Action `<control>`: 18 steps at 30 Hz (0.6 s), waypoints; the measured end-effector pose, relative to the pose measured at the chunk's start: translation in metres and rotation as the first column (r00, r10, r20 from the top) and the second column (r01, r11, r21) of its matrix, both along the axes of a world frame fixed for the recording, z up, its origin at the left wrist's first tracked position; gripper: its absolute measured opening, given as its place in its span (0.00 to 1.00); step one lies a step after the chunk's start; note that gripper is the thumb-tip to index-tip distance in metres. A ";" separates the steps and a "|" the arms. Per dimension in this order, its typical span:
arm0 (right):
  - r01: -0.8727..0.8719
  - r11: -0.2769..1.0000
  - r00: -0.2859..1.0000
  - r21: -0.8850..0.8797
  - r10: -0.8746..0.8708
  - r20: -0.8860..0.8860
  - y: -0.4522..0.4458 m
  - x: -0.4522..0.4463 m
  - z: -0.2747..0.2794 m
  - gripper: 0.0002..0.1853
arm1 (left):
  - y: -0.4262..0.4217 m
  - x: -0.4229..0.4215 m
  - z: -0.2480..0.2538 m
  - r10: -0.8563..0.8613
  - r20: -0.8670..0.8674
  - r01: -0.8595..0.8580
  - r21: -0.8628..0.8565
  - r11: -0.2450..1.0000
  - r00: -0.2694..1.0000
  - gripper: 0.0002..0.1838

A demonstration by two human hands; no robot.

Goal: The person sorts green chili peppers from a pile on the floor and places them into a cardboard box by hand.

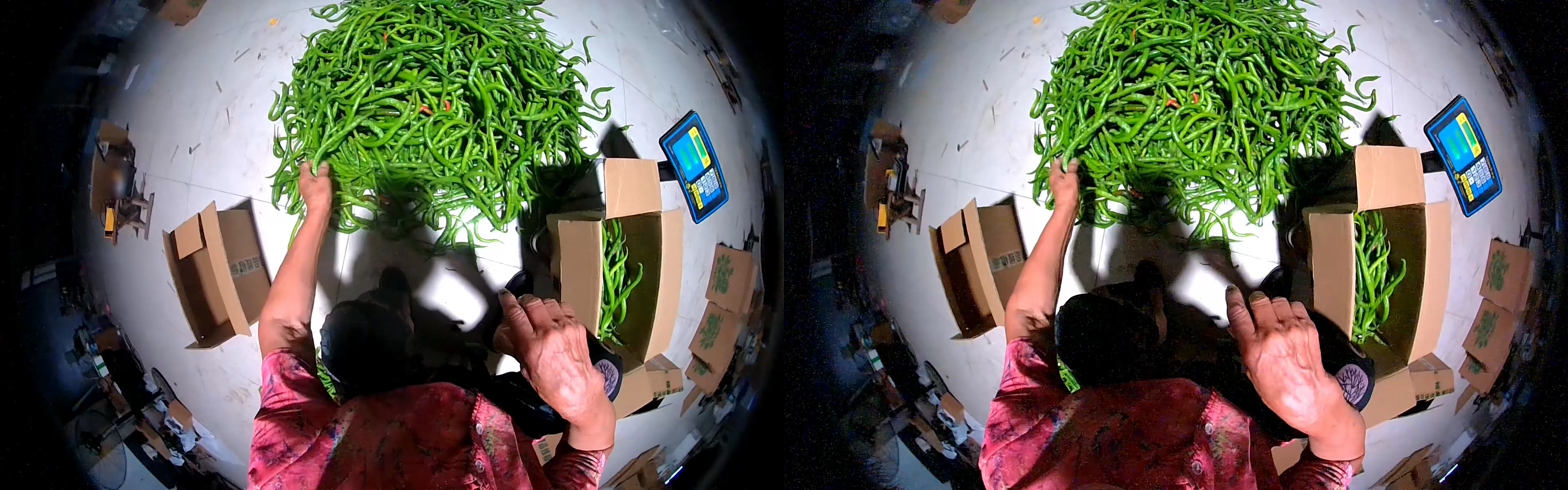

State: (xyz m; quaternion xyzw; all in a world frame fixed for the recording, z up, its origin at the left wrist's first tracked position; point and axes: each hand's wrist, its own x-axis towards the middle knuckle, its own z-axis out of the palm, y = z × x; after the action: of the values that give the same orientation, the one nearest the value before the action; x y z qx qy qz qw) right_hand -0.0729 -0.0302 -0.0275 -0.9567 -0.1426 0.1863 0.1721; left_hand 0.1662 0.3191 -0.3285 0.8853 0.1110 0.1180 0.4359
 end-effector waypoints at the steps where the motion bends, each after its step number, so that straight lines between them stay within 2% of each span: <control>1: -0.009 1.000 1.000 0.003 0.009 0.011 0.000 0.001 -0.002 0.26 | 0.001 0.007 -0.006 0.024 -0.075 -0.028 -0.041 0.999 0.997 0.28; 4: -0.023 1.000 1.000 0.002 0.023 0.017 0.003 0.004 -0.002 0.27 | -0.011 0.026 -0.025 0.063 -0.025 -0.057 0.212 0.976 0.998 0.39; 5: -0.025 1.000 1.000 0.000 0.025 0.014 0.003 0.006 -0.002 0.27 | -0.012 0.035 -0.030 0.014 -0.032 -0.007 0.225 0.974 0.999 0.47; 8: -0.029 0.999 0.999 -0.017 0.030 0.030 0.004 0.009 -0.007 0.28 | -0.017 0.055 -0.046 0.041 -0.122 -0.004 0.289 0.957 0.992 0.50; 9: -0.029 0.999 1.000 -0.026 0.029 0.009 0.004 0.010 -0.007 0.27 | -0.017 0.062 -0.038 0.055 -0.285 0.028 0.280 0.960 0.957 0.50; 11: -0.028 0.999 0.999 -0.039 0.026 -0.037 0.005 0.013 -0.005 0.27 | -0.025 0.060 -0.016 0.077 -0.343 -0.006 0.204 0.979 0.936 0.44; 12: -0.029 0.999 0.999 -0.038 0.027 -0.040 0.005 0.014 -0.006 0.27 | -0.028 0.058 -0.008 0.088 -0.367 -0.027 0.169 0.985 0.926 0.42; 13: -0.028 0.999 0.999 -0.037 0.027 -0.043 0.005 0.015 -0.007 0.27 | -0.032 0.054 -0.005 0.106 -0.252 -0.044 0.240 0.970 0.962 0.32; 15: -0.043 0.999 0.999 -0.026 0.043 -0.018 0.003 0.016 -0.009 0.27 | -0.029 0.043 0.014 0.036 -0.304 -0.076 -0.122 0.990 0.952 0.27; 16: -0.061 0.998 0.998 -0.018 0.061 0.013 0.002 0.017 -0.009 0.27 | -0.028 0.036 0.023 -0.007 -0.322 -0.095 -0.301 0.949 0.947 0.25; 18: -0.072 0.997 0.996 0.001 0.072 0.047 0.001 0.017 -0.010 0.27 | -0.019 0.019 0.031 0.001 -0.241 -0.108 -0.431 0.896 0.971 0.21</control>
State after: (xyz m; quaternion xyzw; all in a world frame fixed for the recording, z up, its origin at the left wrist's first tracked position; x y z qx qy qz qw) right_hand -0.0560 -0.0290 -0.0370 -0.9548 -0.1814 0.1699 0.1631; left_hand 0.1852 0.2996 -0.2976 0.7676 0.2104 -0.0031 0.6054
